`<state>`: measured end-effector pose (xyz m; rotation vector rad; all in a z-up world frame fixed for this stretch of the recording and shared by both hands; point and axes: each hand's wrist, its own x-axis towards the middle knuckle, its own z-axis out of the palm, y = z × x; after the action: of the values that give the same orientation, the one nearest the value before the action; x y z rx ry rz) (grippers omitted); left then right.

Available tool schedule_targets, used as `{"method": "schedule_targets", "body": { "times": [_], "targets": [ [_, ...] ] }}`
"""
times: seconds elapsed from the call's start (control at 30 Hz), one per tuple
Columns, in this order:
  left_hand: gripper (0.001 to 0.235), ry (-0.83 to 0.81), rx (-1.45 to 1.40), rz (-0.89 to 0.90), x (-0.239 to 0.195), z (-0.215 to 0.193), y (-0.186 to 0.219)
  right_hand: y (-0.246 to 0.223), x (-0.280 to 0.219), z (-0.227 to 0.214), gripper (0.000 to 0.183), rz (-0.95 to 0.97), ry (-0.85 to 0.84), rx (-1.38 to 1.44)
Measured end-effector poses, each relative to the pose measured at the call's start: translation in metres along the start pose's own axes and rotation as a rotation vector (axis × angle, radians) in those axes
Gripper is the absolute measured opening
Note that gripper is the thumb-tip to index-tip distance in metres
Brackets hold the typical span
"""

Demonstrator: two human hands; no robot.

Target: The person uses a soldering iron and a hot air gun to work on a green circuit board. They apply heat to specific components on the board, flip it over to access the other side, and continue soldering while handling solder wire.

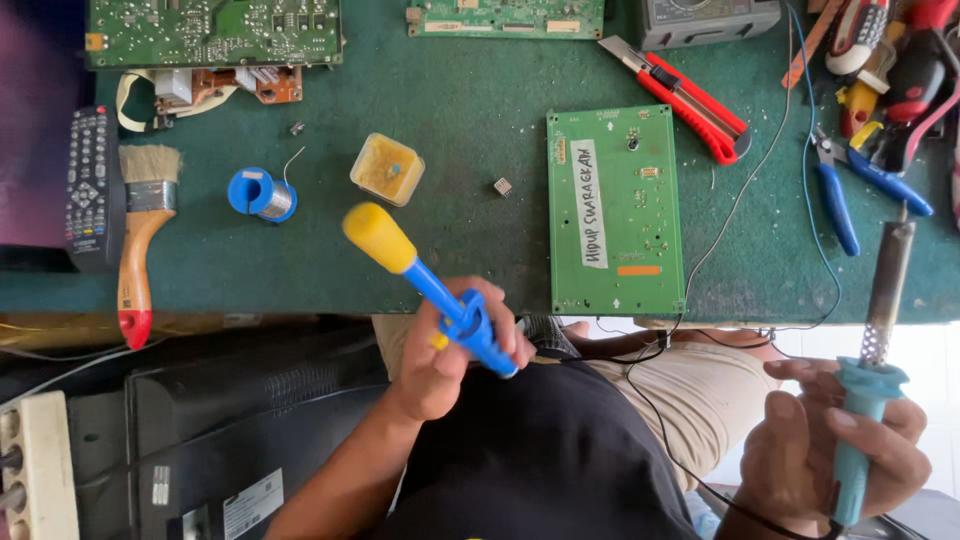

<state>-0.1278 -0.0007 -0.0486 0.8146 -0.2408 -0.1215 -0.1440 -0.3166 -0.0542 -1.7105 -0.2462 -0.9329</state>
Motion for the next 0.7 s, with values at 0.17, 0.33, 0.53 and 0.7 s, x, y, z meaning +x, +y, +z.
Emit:
{"method": "schedule_targets", "body": {
  "times": [0.17,0.33,0.53,0.7],
  "targets": [
    [0.086,-0.034,0.336,-0.04,-0.035,-0.022,-0.028,0.004,-0.007,-0.006,0.036,0.022,-0.055,0.0],
    [0.064,-0.113,0.593,0.111,-0.039,-0.017,-0.029,0.003,-0.009,0.002,0.033,0.013,-0.08,0.112],
    [0.073,-0.301,1.206,-0.185,-0.012,0.018,0.019,0.006,-0.006,-0.011,0.019,0.113,-0.009,0.259],
    [0.113,-0.629,1.527,-0.556,0.017,0.064,0.025,0.001,0.0,-0.017,0.042,0.114,-0.11,0.427]
  ]
}}
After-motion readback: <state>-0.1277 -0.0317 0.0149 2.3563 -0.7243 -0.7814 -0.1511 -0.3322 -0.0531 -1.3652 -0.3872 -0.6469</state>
